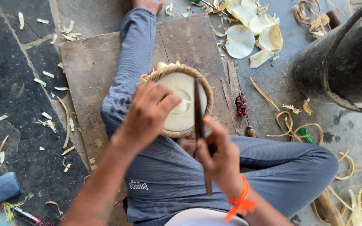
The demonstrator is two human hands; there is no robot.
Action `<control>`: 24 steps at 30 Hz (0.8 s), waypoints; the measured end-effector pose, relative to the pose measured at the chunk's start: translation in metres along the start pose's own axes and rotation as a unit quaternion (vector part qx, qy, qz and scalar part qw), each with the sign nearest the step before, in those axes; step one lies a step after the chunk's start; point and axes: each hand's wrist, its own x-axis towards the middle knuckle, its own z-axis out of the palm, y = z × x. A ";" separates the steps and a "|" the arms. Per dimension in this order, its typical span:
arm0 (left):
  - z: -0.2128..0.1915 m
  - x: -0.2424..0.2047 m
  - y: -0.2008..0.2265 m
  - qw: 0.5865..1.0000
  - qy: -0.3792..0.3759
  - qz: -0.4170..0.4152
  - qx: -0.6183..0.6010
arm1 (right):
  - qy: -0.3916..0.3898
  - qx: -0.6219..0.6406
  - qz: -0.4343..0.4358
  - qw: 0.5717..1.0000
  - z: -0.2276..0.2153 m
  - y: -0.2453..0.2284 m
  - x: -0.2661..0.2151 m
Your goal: The person sits on the floor and works on a small drum, using a pointed tool to thread and tighten ropes around the drum's rim. They then use a knife to trim excess rope and a wooden mallet to tap the drumhead.
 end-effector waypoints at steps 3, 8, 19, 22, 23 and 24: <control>-0.008 0.027 -0.039 0.990 -0.070 0.117 0.037 | 0.052 0.165 0.027 0.984 0.005 0.014 0.037; 0.019 0.061 -0.067 0.999 -0.032 0.001 -0.001 | 0.124 0.162 -0.038 0.978 0.026 0.029 0.116; 0.016 -0.021 0.052 0.945 0.129 -0.263 0.144 | -0.044 0.422 0.049 0.904 0.018 0.020 0.138; 0.005 -0.019 0.033 0.969 0.119 -0.158 0.149 | -0.045 0.430 0.021 0.902 0.014 0.025 0.133; 0.000 -0.015 0.019 0.977 0.107 -0.110 0.147 | -0.047 0.412 0.018 0.910 0.012 0.027 0.134; -0.003 -0.008 0.006 0.991 0.060 -0.098 0.065 | -0.049 0.394 0.015 0.918 0.010 0.029 0.133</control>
